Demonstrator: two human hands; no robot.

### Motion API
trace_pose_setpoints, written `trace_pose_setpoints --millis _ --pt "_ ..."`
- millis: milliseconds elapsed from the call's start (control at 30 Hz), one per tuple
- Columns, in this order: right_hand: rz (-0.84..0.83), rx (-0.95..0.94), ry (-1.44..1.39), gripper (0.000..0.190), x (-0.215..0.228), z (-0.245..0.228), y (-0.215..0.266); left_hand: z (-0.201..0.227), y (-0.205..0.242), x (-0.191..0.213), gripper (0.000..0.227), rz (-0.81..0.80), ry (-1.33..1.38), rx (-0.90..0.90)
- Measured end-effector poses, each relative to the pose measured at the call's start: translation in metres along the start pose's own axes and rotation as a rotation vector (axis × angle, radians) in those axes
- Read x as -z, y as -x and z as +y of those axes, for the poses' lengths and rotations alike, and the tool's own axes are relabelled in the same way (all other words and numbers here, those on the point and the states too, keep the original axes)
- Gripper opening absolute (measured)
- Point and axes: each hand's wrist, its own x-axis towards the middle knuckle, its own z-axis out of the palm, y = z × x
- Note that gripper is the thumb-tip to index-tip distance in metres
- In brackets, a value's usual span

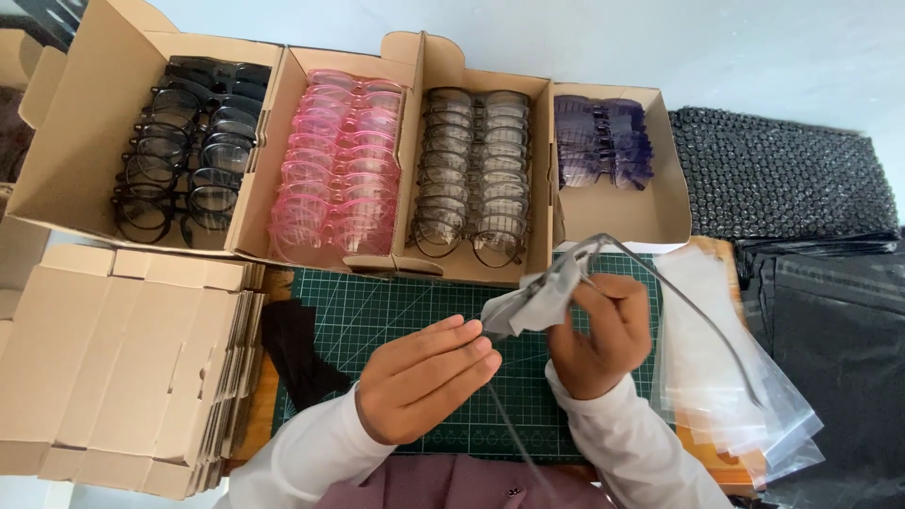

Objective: The person picks up a pair of clear-framed glasses from a box, wipes the lenses and frame with a white cloth, and then places the glasses into a small plastic bag. The person handles the glasses and cloth directly with their hands.

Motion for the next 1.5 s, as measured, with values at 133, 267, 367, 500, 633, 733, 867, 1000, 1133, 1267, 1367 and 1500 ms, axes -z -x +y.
trace_pose_setpoints --millis 133,267,367,500,633,733,867,1000,1133,1267,1367,1500 --pt "-0.029 0.038 0.015 0.018 -0.003 -0.001 0.003 0.001 0.003 -0.005 0.016 0.025 -0.036 -0.015" --pt "-0.051 0.102 0.07 0.009 0.001 0.003 -0.001 0.002 0.003 -0.006 0.016 0.045 0.007 0.066" --pt "-0.095 0.133 0.085 0.008 0.001 0.005 -0.002 0.001 -0.002 -0.01 0.018 0.098 0.004 0.108" --pt "-0.284 0.064 0.032 0.011 0.008 0.002 -0.008 0.002 -0.001 -0.012 0.023 0.079 0.025 0.136" --pt "-0.326 -0.064 -0.13 0.017 0.016 -0.006 -0.024 -0.002 -0.003 -0.016 0.025 0.115 -0.007 0.162" --pt "-0.231 -0.172 -0.214 0.02 0.022 0.002 -0.028 -0.013 -0.012 -0.019 0.006 0.372 0.105 0.126" --pt "-0.185 -0.38 -0.424 0.017 0.029 0.019 -0.026 -0.022 -0.005 -0.018 0.007 0.384 0.121 0.085" --pt "0.003 -0.783 -0.589 0.029 0.028 0.034 -0.005 -0.015 0.005 -0.023 0.033 0.352 0.177 0.148" --pt "0.076 -0.798 -0.601 0.039 0.025 0.031 -0.01 0.003 0.005 -0.021 0.026 0.281 0.192 0.25" --pt "-0.047 -0.593 -0.317 0.016 0.023 0.025 -0.012 0.004 0.014 -0.021 0.03 0.158 0.124 0.179" --pt "-0.053 -0.479 -0.222 0.007 0.02 0.021 -0.009 0.006 0.022 -0.022 0.037 0.167 0.221 0.196" --pt "-0.057 -0.469 -0.241 0.02 0.02 0.025 -0.01 0.008 0.008 -0.015 0.018 0.097 0.234 0.192"
